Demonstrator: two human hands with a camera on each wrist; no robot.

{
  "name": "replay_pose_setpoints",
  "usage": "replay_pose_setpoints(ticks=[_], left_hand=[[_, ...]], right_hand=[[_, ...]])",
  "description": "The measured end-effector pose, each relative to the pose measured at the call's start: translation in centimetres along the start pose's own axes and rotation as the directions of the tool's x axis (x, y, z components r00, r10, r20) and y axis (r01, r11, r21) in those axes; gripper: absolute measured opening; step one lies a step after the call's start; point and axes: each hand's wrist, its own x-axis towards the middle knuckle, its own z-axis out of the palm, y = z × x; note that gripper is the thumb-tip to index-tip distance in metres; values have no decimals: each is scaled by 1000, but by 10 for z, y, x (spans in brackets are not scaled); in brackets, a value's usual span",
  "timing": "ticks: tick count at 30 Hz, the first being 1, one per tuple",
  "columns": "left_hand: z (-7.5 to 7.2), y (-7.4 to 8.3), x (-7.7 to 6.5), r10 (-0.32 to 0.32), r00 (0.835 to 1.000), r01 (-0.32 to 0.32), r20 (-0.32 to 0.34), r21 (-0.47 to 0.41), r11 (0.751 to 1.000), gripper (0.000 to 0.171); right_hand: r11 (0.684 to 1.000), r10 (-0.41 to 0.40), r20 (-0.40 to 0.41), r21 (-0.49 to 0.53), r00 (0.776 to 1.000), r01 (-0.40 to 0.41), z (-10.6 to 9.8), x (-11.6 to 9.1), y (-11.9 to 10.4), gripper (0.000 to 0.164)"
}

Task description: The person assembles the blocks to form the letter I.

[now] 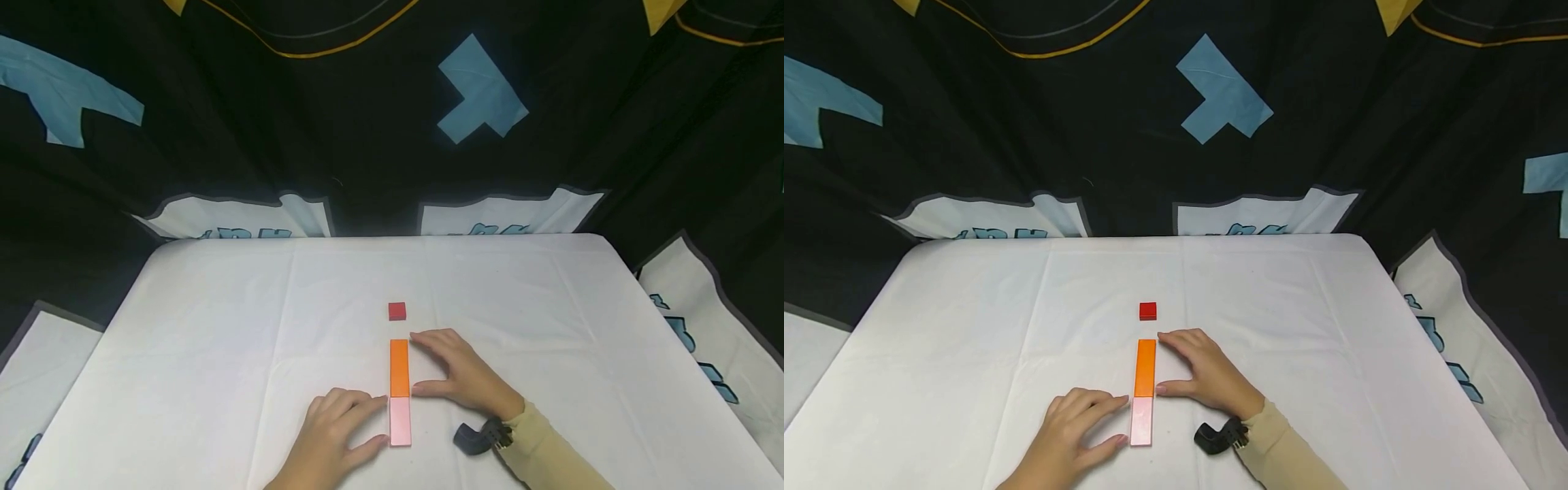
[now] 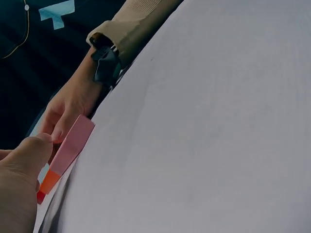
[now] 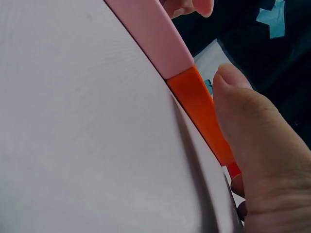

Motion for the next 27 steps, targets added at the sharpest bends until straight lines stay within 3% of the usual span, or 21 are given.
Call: replay_pose_setpoints(ticks=[6, 16, 27], left_hand=[[-6, -6, -1, -88, 995, 87, 43, 34, 996, 51], [-13, -18, -2, -174, 984, 173, 30, 50, 984, 50], [-14, -26, -2, -243, 969, 240, 53, 54, 969, 49]], right_hand=[[1000, 5, -14, -15, 1000, -6, -3, -4, 1, 83], [998, 62, -32, 12, 998, -61, -3, -12, -2, 85], [998, -58, -75, -25, 996, 56, 3, -17, -11, 89]])
